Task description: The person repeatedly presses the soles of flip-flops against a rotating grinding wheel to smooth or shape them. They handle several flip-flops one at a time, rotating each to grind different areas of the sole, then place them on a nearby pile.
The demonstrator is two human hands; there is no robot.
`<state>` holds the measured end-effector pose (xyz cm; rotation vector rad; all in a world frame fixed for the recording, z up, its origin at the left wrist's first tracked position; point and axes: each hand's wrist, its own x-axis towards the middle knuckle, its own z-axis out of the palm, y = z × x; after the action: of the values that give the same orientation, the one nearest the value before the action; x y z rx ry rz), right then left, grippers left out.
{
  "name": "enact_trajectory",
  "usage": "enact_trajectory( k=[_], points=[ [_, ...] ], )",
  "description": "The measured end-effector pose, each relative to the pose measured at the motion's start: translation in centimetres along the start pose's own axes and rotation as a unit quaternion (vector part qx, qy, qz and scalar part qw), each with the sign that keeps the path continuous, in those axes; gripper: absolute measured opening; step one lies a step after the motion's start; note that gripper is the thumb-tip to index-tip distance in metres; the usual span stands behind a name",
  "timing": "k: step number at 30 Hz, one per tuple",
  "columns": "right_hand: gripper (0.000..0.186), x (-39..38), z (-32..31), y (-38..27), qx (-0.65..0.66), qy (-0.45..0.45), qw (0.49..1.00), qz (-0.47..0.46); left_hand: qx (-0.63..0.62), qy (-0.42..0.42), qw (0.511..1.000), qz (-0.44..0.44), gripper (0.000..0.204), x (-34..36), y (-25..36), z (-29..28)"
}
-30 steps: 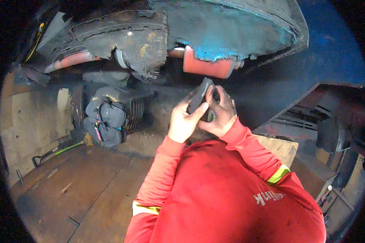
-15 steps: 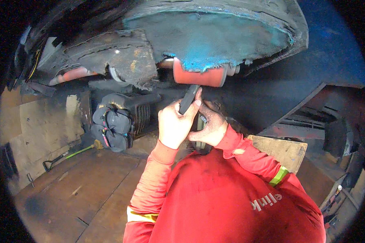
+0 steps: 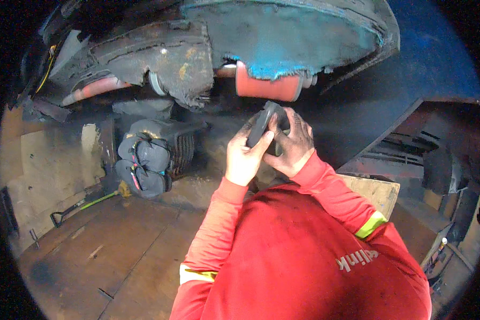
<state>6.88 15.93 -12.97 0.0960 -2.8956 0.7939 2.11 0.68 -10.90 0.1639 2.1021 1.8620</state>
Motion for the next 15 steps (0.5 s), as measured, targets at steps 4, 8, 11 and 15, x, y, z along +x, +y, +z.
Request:
enact_trajectory(
  k=[4,8,11,15],
  points=[
    [0.073,-1.0,1.0,-2.3,-0.057,0.059,0.997,-0.01,-0.003,-0.022,1.0,0.008,0.048,-0.9,1.2,-1.3],
    [0.073,-0.5,1.3,-2.9,-0.032,0.044,0.998,-0.007,0.088,-0.013,0.996,0.02,0.041,-0.3,2.8,-1.5],
    [0.082,-0.1,1.3,-2.8,-0.032,0.048,0.998,-0.017,0.153,0.011,0.986,0.072,0.035,0.3,3.6,-1.1],
    [0.091,0.6,1.2,-2.5,0.074,0.032,0.997,-0.02,0.255,0.046,0.958,0.126,0.031,1.6,4.6,-1.0]
  ],
)
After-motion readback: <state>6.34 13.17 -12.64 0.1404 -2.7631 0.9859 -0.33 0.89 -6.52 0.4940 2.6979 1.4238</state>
